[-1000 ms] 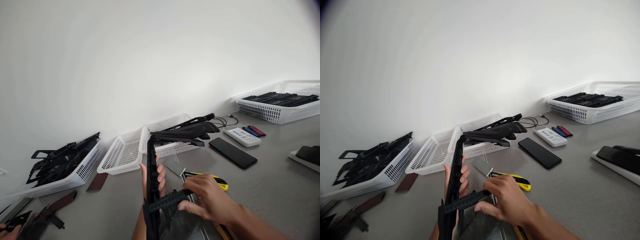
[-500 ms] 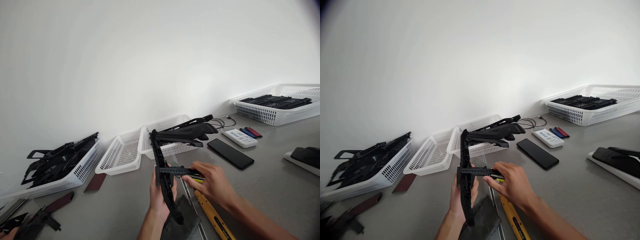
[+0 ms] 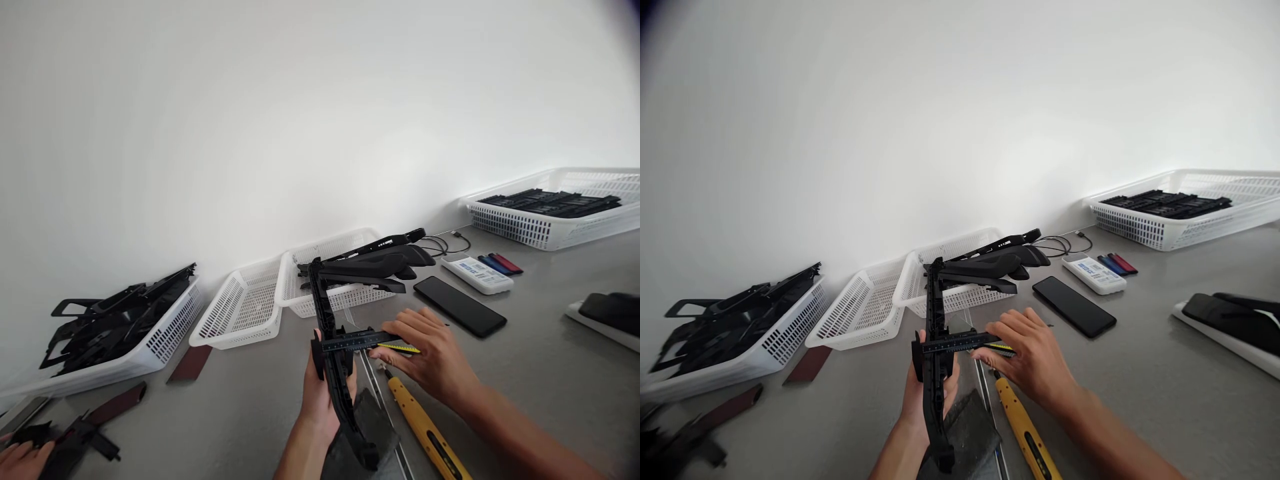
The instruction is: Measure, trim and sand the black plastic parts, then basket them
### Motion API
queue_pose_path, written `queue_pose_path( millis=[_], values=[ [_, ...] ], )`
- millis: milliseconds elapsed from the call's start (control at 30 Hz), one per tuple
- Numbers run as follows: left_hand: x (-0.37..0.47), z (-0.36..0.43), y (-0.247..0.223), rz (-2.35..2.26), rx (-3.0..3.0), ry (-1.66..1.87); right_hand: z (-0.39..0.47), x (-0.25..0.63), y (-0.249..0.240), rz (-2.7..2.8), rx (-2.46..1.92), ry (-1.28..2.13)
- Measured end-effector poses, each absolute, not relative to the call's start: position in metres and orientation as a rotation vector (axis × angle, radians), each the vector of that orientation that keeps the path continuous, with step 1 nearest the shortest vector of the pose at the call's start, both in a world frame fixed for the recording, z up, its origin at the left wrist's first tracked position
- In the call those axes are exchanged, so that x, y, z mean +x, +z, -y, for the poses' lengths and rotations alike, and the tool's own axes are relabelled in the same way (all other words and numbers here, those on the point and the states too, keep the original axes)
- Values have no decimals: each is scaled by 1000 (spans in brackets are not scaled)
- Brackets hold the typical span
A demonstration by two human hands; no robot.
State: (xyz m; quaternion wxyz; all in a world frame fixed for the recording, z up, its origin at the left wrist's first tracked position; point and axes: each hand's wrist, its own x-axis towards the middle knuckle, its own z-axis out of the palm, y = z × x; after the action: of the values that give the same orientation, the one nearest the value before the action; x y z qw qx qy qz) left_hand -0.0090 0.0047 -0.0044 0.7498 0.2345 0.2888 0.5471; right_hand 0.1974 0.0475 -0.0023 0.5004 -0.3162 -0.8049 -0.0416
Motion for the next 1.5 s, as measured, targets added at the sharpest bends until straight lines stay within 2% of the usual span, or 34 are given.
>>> queue_pose_path(
  millis=[433, 1500],
  values=[
    [-5, 0, 1, -657, 522, 1185, -49, 203, -1, 1925, -777, -196],
    [-5, -2, -1, -602, 612, 1139, -46, 199, 1, 1888, -741, -165]
  ],
)
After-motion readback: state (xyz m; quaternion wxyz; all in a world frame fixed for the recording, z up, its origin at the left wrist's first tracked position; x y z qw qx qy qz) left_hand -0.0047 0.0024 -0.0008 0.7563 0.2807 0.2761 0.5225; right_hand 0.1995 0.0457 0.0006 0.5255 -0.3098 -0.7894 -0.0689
